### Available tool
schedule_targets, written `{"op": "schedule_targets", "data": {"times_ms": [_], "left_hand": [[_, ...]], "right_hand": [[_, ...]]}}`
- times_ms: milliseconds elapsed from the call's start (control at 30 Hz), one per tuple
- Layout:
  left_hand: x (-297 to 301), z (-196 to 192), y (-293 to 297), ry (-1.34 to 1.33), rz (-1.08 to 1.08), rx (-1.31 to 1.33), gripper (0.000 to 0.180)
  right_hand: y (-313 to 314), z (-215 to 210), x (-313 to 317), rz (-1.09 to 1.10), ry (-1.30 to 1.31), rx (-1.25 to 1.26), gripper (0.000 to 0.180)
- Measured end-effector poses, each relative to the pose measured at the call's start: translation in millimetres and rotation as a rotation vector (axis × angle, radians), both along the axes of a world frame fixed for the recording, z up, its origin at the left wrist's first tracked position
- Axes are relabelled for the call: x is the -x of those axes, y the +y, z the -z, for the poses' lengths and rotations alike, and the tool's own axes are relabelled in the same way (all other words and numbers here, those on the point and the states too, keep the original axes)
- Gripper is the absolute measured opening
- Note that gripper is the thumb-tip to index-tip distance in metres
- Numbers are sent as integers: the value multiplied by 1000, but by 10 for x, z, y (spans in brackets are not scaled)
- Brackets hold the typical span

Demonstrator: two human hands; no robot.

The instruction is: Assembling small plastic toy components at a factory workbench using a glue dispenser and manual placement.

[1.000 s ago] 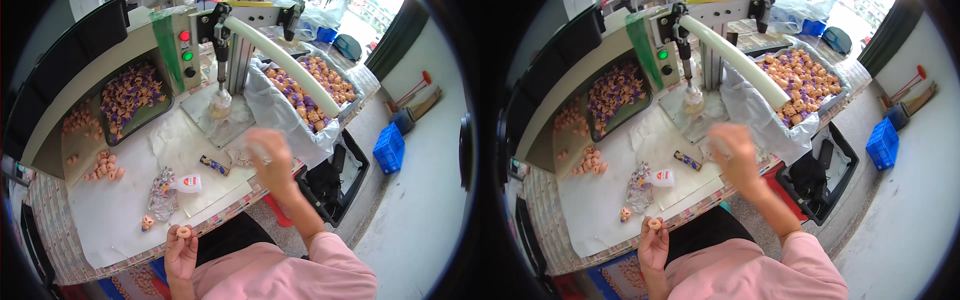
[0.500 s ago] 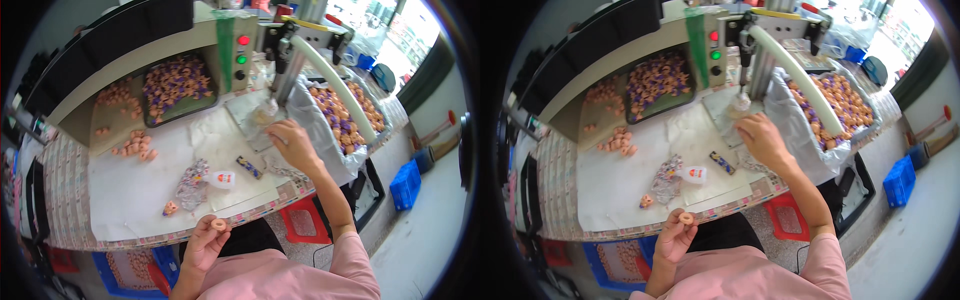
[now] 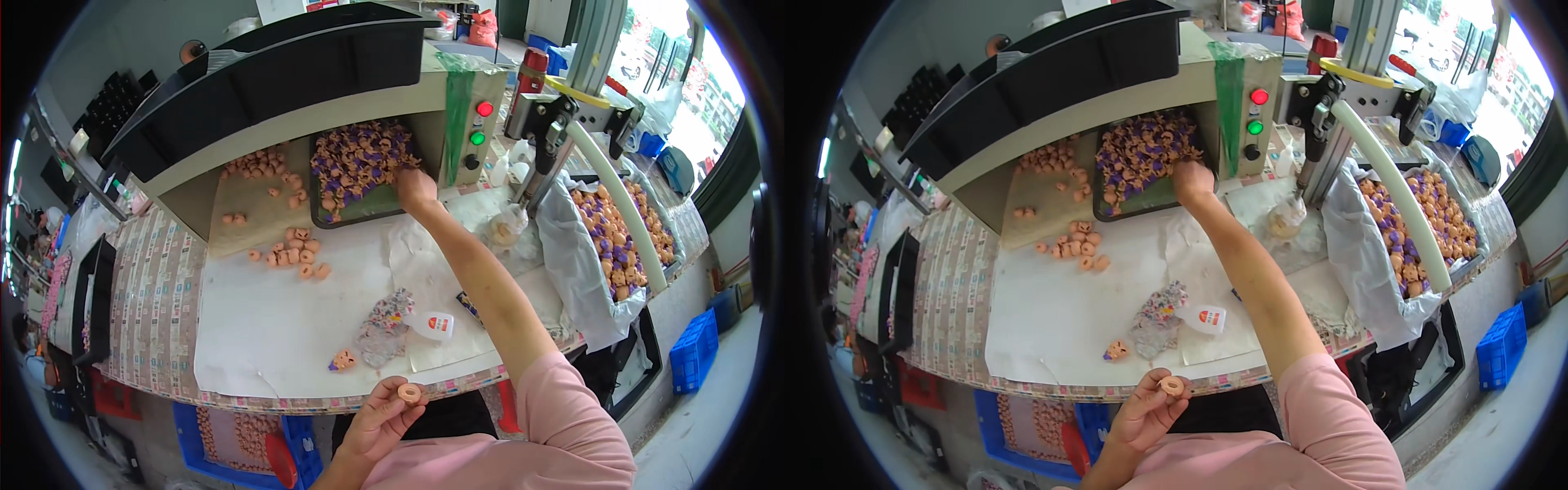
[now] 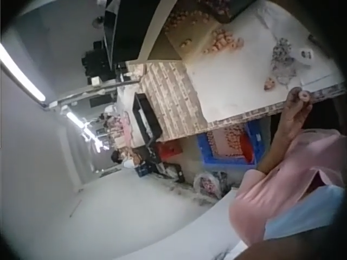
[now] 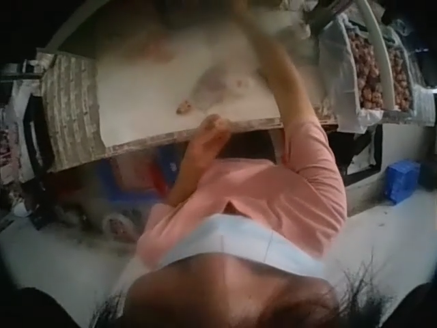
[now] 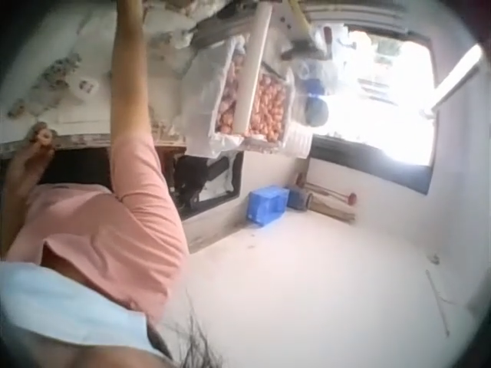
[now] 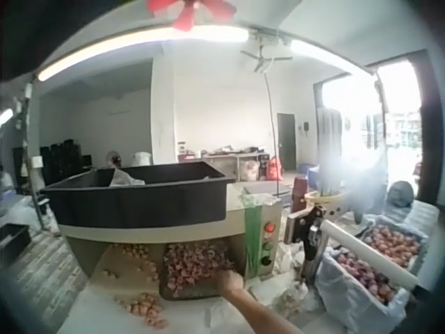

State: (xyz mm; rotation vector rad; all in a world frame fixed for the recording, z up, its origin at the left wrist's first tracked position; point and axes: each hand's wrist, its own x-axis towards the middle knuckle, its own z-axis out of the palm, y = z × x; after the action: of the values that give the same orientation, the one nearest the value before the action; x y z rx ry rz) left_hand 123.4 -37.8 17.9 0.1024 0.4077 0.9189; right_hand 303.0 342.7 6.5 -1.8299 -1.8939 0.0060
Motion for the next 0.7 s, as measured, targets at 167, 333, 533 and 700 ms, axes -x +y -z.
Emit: {"op": "schedule_targets", "data": {"times_ms": [167,333,533,700], "left_hand": [[208,64,164,30,-39,-21,30],[460,237,360,44,-99,-10,30],[317,420,445,195,-77,-153,35],[82,454,413,204,-10,-149,37]], "right_hand": [[-253,-2,132,-213,147,-147,10],[-1515,-223,354,-479,922,161,11],[-2938,-267,150,-611,897,358,22],[-3163,-109,-93,-562,915,373,25]]}}
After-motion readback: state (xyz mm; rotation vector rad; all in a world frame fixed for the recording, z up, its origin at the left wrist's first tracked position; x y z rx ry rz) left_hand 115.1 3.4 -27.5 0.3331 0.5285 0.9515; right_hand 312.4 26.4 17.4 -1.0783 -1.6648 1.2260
